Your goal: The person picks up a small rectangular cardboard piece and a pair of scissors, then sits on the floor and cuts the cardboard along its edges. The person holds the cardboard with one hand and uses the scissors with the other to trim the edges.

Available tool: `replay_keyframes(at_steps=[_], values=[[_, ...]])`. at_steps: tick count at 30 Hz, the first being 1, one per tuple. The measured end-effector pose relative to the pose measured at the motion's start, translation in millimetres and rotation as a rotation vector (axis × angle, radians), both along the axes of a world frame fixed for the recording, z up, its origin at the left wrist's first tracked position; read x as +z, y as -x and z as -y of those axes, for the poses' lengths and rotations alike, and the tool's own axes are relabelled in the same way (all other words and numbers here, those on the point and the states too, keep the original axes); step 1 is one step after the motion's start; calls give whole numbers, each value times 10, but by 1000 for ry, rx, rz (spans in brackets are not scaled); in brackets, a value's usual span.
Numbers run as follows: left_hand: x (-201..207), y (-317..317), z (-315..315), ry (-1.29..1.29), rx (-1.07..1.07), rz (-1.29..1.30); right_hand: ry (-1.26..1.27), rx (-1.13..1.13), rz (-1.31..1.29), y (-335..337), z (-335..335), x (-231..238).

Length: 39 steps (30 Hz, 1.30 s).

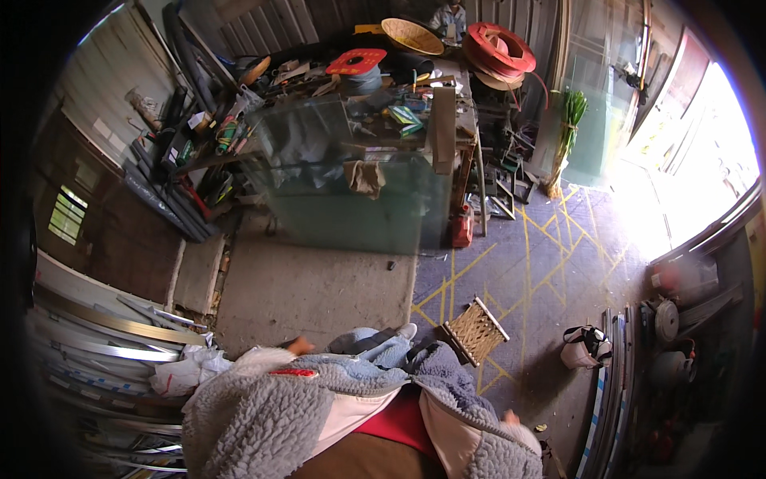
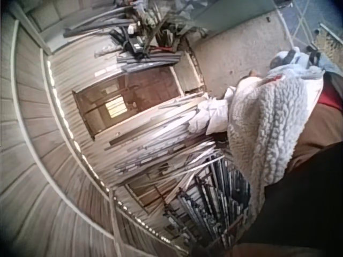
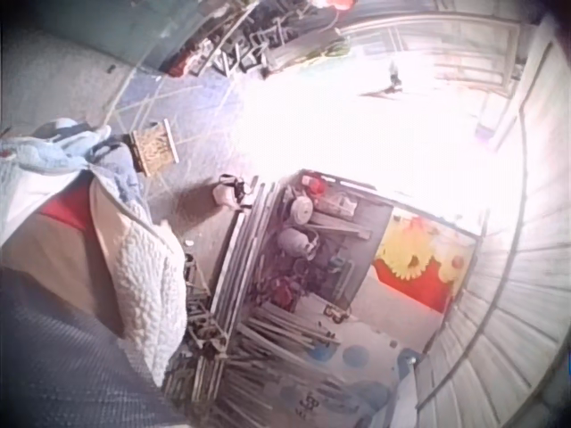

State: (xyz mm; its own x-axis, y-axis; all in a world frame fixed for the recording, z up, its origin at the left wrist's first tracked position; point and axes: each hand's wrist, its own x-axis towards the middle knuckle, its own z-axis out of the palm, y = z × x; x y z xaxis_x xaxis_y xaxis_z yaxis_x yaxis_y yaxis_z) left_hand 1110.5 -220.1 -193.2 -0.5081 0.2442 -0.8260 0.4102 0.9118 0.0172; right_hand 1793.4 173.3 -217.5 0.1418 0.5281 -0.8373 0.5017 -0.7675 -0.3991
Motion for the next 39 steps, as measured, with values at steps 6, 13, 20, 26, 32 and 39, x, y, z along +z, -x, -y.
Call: replay_keyframes(at_steps=[6, 13, 20, 26, 32, 39], values=[[232, -106, 1388, 126, 462, 85, 157, -209, 141, -1131, 653, 105], [-33, -161, -1229, -536, 356, 120, -8, -537, -700, 296, 160, -232], [1793, -1585, -3859, -1254, -360, 336, -923, 635, -960, 3642, -758, 1758], [1478, -1185, -3414, -1015, -163, 495, -484, 525, -910, 3440, -648, 1316], [369, -190, -777, -190, -69, -191, -769, 1565, 310, 516, 71, -658], [400, -199, 671, -32, 390, 10, 88, -37, 203, -1251, 855, -174]])
